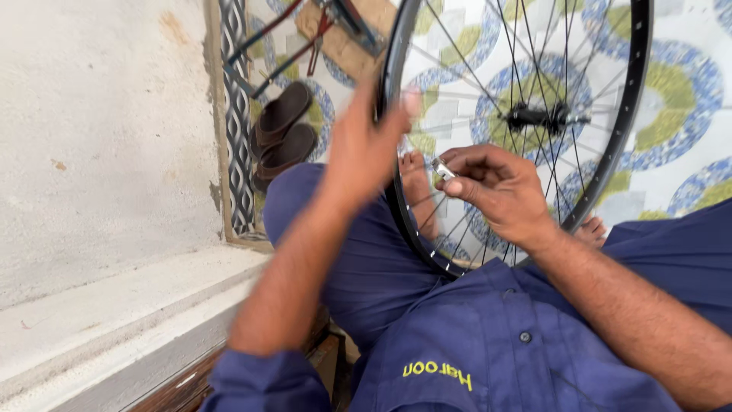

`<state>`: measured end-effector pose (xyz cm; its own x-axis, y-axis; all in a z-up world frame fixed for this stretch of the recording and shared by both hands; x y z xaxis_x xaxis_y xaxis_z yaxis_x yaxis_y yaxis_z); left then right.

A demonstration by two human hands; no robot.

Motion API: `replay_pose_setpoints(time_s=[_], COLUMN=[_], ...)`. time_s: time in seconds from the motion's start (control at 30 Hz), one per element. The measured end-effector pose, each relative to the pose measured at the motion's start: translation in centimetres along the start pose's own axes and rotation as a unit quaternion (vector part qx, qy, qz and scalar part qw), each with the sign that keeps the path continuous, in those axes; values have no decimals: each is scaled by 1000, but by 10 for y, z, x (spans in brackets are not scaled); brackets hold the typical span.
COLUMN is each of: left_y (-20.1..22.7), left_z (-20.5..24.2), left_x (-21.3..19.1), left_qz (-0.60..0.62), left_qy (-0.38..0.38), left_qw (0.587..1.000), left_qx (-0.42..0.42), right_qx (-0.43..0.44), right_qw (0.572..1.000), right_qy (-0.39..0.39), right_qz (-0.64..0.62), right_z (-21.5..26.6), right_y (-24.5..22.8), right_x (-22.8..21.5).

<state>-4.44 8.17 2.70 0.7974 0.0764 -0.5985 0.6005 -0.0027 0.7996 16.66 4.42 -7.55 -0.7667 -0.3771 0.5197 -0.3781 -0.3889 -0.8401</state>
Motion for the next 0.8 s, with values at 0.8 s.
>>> replay_pose_setpoints(time_s=[0.8], left_y=[-12], left_z=[-64], left_x=[-11], left_qz=[2], left_qy=[-78], left_qw=[997], left_qx=[8], right_qx=[-290], right_qw=[861], right_qy=[73], right_qz=[411], right_z=[4], right_y=[-46], right_x=[9])
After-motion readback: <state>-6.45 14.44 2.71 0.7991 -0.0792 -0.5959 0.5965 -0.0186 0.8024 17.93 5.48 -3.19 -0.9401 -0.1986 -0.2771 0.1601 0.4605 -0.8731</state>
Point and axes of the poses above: each hand's wrist, its own z-axis away from the middle knuckle, its own x-axis out of the palm, y = z × x, the point moved 1 cm from there along -z, towards the middle knuckle, and after that the axes turned 7 degrees about x, right-handed, at the moved point
